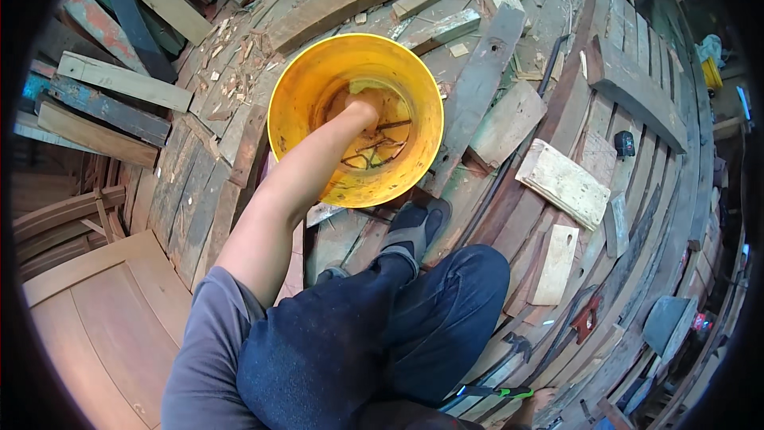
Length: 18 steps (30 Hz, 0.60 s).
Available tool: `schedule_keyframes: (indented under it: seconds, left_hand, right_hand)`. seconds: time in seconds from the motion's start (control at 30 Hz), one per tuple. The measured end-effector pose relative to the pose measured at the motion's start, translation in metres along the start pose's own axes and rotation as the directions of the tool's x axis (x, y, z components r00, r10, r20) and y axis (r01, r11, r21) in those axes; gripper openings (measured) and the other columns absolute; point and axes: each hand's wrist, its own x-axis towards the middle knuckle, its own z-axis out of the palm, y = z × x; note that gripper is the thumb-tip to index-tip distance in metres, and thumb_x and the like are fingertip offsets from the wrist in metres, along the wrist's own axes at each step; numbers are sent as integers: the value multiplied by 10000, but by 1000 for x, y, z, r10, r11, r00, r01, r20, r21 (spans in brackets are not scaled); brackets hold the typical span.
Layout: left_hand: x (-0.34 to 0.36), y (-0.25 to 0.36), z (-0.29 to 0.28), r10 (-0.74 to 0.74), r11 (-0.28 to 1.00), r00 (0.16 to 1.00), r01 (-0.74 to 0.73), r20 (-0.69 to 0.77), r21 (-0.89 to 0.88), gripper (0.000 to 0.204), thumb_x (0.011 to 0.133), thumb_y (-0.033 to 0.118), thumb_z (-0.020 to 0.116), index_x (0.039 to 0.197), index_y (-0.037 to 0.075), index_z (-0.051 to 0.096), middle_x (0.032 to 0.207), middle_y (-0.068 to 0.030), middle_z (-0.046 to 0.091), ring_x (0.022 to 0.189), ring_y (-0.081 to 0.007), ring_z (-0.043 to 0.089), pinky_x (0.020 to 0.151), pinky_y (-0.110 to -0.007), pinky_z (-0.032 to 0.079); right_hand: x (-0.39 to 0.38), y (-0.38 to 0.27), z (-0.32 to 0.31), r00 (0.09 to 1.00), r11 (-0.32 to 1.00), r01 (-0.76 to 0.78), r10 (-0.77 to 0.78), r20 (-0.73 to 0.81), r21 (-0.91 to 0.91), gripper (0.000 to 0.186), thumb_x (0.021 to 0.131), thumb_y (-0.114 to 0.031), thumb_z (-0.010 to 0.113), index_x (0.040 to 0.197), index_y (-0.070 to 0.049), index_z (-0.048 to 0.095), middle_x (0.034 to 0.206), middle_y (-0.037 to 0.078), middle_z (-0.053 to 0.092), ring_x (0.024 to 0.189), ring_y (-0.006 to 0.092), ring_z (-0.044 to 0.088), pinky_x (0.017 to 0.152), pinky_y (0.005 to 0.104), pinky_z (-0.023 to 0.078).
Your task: Sawing a piece of wood by hand while sitting on the floor of a workshop.
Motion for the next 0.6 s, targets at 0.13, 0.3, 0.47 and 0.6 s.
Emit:
schedule_keyframes:
  seconds: [0.13,0.3,0.47,0.6]
  left_hand:
    - [-2,3,-3,13,999,1000,-11,-28,50,774,646,352,803,1301,57,516,1312,-128,537,1180,-251,541,919,-374,484]
    - [-7,5,-1,-4,999,995,9,-101,49,695,688,382,762,1267,54,561,1297,-123,551,1215,-245,511,966,-369,444]
    - [-19,5,-7,-8,997,1000,7,13,73,687,738,327,723,1342,91,494,1375,-92,487,1283,-218,447,1016,-357,392]
    - [0,-2,7,-11,1000,996,11,88,-1,637,781,262,657,1376,132,471,1413,-75,464,1315,-214,420,1029,-355,381]
  right_hand:
    - [0,-22,-22,894,768,404,-448,35,-497,611,936,-560,369,1296,-84,500,1177,215,586,1061,400,570,868,524,451]
    - [-145,-253,-143,512,213,843,-599,-615,494,261,900,-155,584,1053,56,561,990,174,598,898,271,579,814,376,472]
    - [-417,-426,-229,55,-251,411,-953,-299,877,166,859,-56,619,1010,-1,579,914,61,593,888,139,565,819,279,458]
    - [-544,-480,-255,-330,-300,594,-937,-114,746,371,829,-255,692,1006,41,554,902,155,632,788,223,614,739,338,493]
